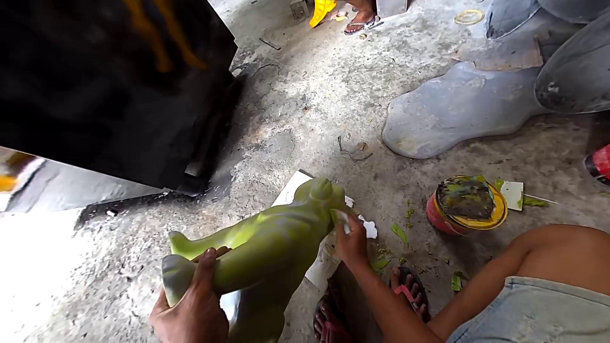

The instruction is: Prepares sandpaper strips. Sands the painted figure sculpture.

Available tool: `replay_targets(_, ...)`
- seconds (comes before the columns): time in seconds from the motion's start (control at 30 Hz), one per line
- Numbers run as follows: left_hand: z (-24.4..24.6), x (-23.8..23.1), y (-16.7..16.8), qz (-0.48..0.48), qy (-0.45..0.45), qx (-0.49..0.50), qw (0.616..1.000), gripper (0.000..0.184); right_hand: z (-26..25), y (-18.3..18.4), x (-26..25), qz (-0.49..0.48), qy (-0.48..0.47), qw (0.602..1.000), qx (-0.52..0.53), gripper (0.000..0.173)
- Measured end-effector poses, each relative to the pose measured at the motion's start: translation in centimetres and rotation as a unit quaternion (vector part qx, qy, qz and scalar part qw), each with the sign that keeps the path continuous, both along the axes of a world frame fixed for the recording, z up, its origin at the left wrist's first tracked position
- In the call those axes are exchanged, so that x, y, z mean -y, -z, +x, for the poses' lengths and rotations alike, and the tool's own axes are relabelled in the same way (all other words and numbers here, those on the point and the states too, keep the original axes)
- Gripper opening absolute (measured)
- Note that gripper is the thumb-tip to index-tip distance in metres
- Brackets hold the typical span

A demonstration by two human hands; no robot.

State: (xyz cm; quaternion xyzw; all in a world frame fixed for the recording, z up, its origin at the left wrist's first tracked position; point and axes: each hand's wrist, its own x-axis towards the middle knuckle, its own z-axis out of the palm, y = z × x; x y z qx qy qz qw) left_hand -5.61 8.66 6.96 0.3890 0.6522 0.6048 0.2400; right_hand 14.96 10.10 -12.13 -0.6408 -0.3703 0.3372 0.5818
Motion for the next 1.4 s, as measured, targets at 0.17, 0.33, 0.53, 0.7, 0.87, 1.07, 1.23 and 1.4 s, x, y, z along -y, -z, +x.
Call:
replay_targets(0.17, 0.1, 0.0, 0.1, -0.002, -0.008, -0.001, 1.000, 0.034, 2.2, 0.6, -0.8, -0.113, 0.040, 0.990, -0.073, 0.025)
replay_targets(0.33, 0.3, 0.0, 0.0, 0.005, -0.005, -0.010, 1.000, 0.032, 2.1, -0.1, -2.0, -0.112, 0.012, 0.994, -0.011, 0.028)
replay_targets(0.53, 0.6, 0.5, 0.2, 0.016, 0.007, -0.026, 1.000, 0.027, 1.0, -1.8, -2.7, -0.142, -0.039, 0.979, 0.141, 0.031)
replay_targets(0.7, 0.8, 0.7, 0.3, 0.022, 0.011, -0.027, 0.999, 0.028, 1.2, -1.8, -1.5, -0.185, -0.117, 0.944, 0.246, 0.039)
replay_targets(0.87, 0.9, 1.1, 0.3, 0.024, 0.026, -0.032, 0.999, 0.028, 1.9, 1.5, 1.4, -0.136, -0.115, 0.961, 0.212, 0.038)
replay_targets(1.07, 1.0, 1.3, 0.5, 0.028, 0.019, -0.037, 0.999, 0.027, 2.6, 0.3, -1.5, -0.112, 0.000, 0.993, 0.042, 0.039)
replay_targets(1.23, 1.2, 1.2, 0.4, 0.022, 0.015, -0.039, 0.999, 0.028, 1.7, -1.9, -3.5, -0.165, -0.007, 0.986, 0.033, 0.031)
replay_targets(1.4, 0.7, 0.7, 0.4, 0.021, 0.012, -0.025, 0.999, 0.029, 0.7, -1.3, -2.6, -0.111, -0.013, 0.994, 0.022, 0.034)
